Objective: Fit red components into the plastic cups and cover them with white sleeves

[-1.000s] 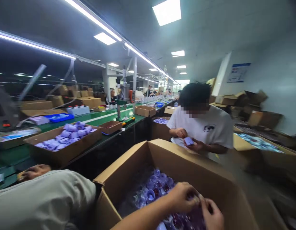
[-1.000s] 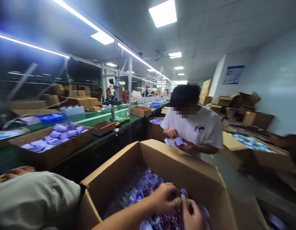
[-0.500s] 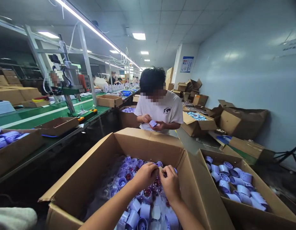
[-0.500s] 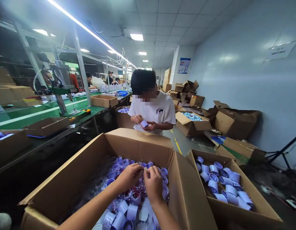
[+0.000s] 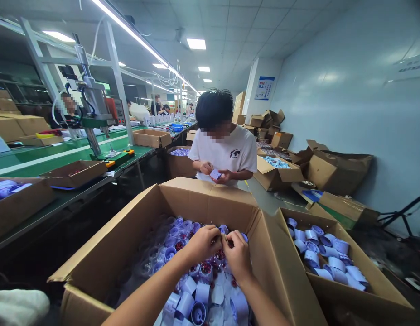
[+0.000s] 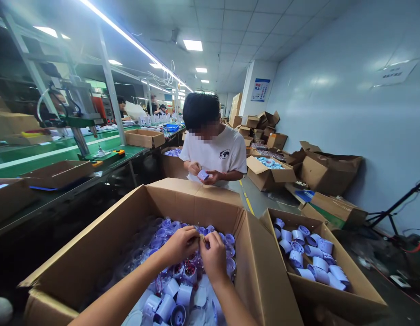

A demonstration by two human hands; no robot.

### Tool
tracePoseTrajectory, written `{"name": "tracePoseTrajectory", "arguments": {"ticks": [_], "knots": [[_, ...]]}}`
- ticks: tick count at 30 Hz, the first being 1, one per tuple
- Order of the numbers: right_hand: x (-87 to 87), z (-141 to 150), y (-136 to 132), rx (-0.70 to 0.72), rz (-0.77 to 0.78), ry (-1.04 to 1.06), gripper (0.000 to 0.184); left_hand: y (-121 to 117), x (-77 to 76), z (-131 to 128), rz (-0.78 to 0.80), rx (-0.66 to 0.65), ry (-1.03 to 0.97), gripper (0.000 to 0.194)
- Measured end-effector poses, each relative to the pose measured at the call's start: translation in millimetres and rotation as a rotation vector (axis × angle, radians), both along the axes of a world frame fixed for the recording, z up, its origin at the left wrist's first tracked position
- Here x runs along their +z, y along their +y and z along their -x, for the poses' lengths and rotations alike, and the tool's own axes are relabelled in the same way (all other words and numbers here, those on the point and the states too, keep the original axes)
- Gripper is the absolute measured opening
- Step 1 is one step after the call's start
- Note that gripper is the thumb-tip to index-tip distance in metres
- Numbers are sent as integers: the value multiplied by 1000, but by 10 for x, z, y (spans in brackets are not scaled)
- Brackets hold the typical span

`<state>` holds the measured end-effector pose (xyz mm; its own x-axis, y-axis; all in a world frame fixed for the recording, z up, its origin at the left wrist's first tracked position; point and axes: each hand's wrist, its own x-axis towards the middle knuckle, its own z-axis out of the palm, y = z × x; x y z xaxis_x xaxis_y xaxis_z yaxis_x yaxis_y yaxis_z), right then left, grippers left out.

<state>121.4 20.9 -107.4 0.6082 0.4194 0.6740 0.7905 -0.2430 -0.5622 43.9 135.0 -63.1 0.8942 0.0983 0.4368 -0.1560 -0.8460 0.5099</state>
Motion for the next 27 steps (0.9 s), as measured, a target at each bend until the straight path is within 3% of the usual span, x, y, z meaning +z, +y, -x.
{"name": "tracePoseTrajectory", "arguments": {"ticks": [10, 15, 18, 21, 27], "knots": [[87, 4, -20, -12, 13, 145, 34, 3, -13, -4, 146, -121, -39, 14], [86, -89, -37, 60, 73, 219, 19, -9, 31, 5, 158, -109, 37, 15], [100, -143, -53, 126, 84, 231, 6, 57, 90, 4, 193, -21, 45, 15], [103, -162, -56, 173, 77, 209, 23, 146, 110, -9, 261, 23, 87, 17], [44, -137, -46, 228, 86, 232, 35, 172, 25, -27, 439, -155, 318, 20]]}}
